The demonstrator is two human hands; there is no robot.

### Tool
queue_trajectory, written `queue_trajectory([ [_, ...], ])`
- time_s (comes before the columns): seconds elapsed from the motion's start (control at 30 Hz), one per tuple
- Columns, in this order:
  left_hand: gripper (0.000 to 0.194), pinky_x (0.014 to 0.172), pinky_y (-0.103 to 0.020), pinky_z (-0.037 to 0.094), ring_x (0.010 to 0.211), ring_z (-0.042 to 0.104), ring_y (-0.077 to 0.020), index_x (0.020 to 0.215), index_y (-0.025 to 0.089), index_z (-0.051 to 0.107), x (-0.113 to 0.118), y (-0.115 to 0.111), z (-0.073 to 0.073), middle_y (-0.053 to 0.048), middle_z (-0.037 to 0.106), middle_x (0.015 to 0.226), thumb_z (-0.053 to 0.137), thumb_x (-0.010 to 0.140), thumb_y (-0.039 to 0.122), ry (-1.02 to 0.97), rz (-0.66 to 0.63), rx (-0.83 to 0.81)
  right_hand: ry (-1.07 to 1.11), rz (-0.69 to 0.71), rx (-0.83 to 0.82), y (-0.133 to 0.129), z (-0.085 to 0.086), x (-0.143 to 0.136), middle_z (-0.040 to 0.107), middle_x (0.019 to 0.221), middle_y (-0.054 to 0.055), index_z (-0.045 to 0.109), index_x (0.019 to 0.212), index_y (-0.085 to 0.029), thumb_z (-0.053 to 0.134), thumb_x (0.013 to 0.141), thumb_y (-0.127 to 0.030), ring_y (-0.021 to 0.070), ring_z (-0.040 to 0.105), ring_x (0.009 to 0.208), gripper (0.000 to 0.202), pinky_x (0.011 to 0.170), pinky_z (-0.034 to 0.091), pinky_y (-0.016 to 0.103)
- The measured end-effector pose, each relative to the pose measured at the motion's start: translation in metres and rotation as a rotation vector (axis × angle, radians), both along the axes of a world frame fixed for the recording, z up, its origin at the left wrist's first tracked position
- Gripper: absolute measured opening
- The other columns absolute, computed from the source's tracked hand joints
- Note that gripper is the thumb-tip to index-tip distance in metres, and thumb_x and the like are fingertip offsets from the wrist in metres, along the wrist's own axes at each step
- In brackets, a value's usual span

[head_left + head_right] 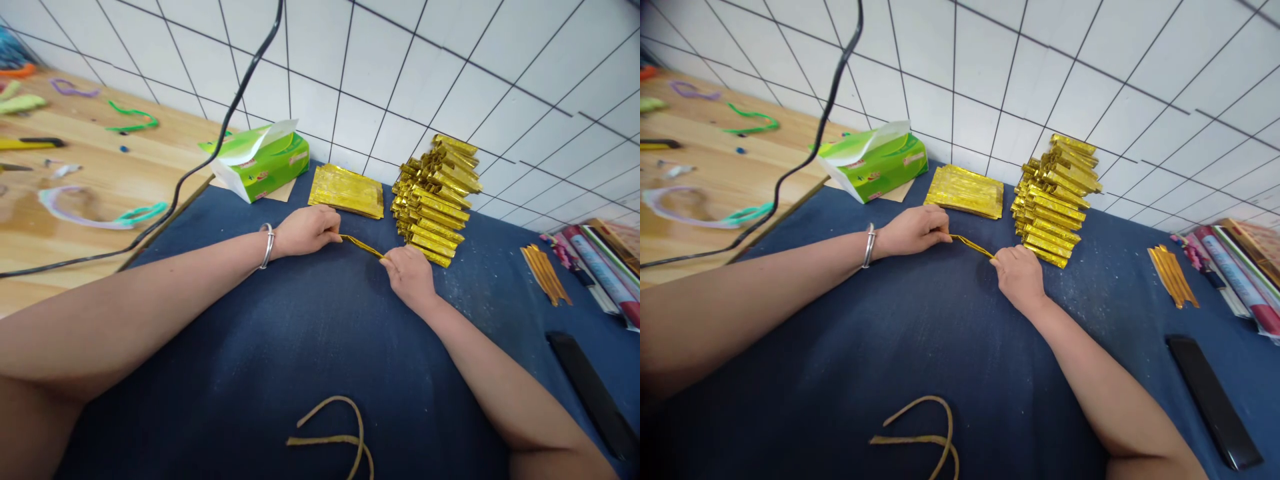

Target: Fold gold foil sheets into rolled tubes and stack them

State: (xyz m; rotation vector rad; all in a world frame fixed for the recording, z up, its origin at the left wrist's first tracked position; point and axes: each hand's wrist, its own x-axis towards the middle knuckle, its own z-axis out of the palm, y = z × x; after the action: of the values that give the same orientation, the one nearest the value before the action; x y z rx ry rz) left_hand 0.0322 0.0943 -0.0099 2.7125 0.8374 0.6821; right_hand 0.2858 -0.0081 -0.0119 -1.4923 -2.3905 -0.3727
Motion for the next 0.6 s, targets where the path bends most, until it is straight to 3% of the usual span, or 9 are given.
queue_trajectory([
  [0.37, 0.012, 0.069, -0.022, 0.04, 0.073, 0.05, -0.0099, 0.084, 0.016, 0.059, 0.0006, -0.004, 0.0045, 0.0, 0.055, 0.077, 0.057, 0.082, 0.027, -0.25, 0.038, -0.096, 0.061, 0.013, -0.016, 0.0066, -0.0044, 0.0018, 0.055, 0.074, 0.005, 0.055, 0.08, -0.018, 0.034, 0.094, -0.035, 0.019, 0.046, 0.074, 0.03, 0.071, 0.034, 0.031],
  [0.6, 0.023, 0.076, -0.025, 0.045, 0.083, 0.055, -0.012, 0.1, 0.018, 0.058, 0.0029, -0.006, 0.0022, -0.003, 0.058, 0.091, 0.058, 0.082, 0.031, -0.267, -0.031, -0.064, 0.058, 0.075, -0.027, 0.0056, -0.0041, 0.0005, 0.055, 0.075, 0.005, 0.056, 0.082, -0.018, 0.035, 0.094, -0.033, 0.0186, 0.046, 0.073, 0.029, 0.071, 0.035, 0.031],
])
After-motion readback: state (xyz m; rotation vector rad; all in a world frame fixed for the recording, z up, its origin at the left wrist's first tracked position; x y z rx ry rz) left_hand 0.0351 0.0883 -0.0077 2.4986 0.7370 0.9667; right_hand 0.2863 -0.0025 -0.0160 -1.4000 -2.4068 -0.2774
